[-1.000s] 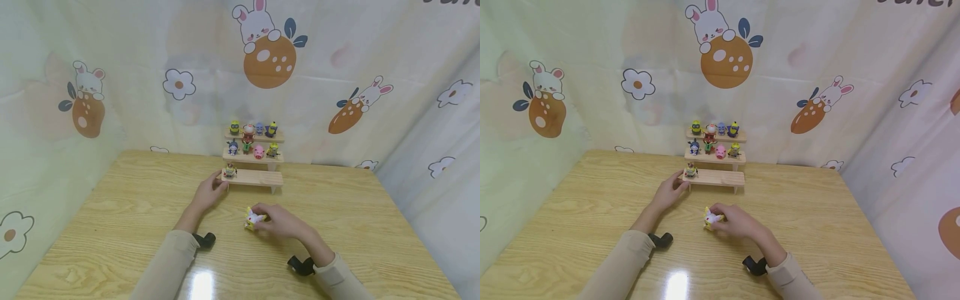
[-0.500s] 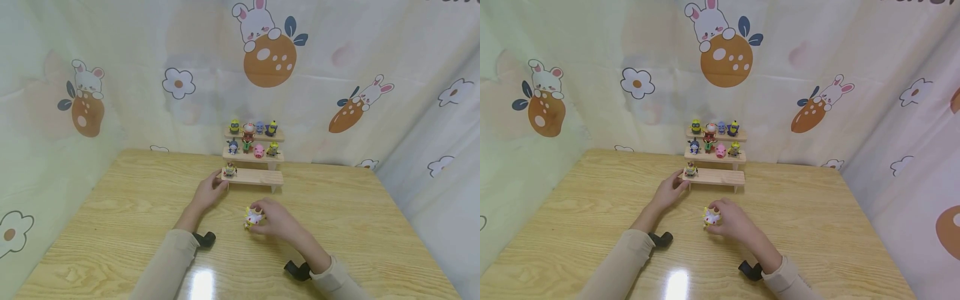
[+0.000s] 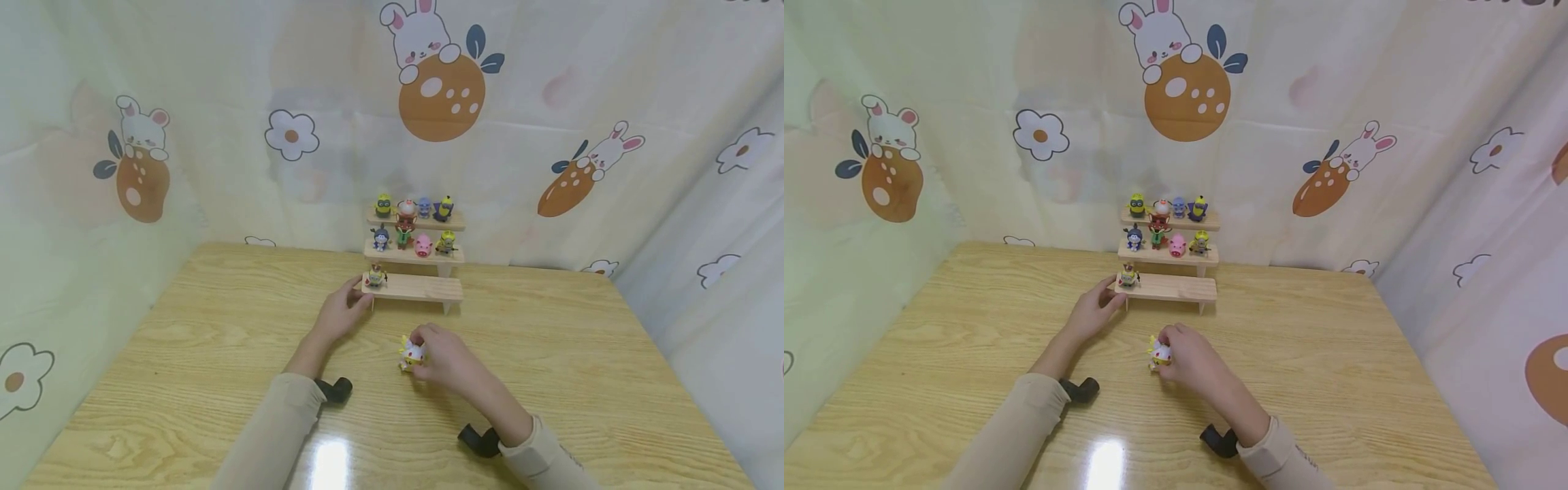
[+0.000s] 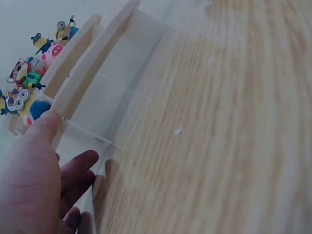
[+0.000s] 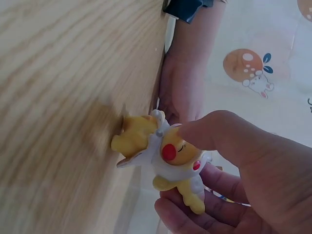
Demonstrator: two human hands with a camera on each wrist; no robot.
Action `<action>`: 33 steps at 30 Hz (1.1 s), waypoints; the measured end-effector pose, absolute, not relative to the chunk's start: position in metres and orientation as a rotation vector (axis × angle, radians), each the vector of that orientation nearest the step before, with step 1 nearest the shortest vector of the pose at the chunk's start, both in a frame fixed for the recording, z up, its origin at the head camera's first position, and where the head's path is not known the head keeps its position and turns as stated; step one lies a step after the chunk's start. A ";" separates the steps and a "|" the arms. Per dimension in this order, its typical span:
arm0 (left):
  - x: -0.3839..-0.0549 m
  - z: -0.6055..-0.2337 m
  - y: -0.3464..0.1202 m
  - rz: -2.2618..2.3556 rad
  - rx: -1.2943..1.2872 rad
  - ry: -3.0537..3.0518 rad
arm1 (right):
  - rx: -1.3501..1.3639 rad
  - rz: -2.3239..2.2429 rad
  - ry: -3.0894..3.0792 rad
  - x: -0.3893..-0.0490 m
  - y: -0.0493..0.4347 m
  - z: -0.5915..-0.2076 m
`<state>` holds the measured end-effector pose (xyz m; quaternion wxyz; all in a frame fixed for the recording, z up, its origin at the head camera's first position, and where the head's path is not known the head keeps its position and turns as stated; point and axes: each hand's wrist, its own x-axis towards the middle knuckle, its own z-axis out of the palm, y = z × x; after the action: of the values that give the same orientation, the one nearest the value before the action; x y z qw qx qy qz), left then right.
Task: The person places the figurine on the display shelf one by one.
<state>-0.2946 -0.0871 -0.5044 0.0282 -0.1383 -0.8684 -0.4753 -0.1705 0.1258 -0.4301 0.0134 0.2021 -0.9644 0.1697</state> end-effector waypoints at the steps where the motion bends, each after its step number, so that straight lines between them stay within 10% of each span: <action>1: -0.295 -0.504 -0.087 -1.468 -0.425 -2.682 | 0.634 0.525 -3.005 -0.171 0.126 -0.430; 33: -0.294 -0.503 -0.087 -1.461 -0.436 -2.677 | 0.733 0.582 -3.053 -0.176 0.132 -0.428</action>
<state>-0.2940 -0.0865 -0.5033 0.0305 -0.1415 -0.8686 -0.4740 -0.1761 0.1318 -0.4276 -0.0257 0.2294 -0.9558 0.1824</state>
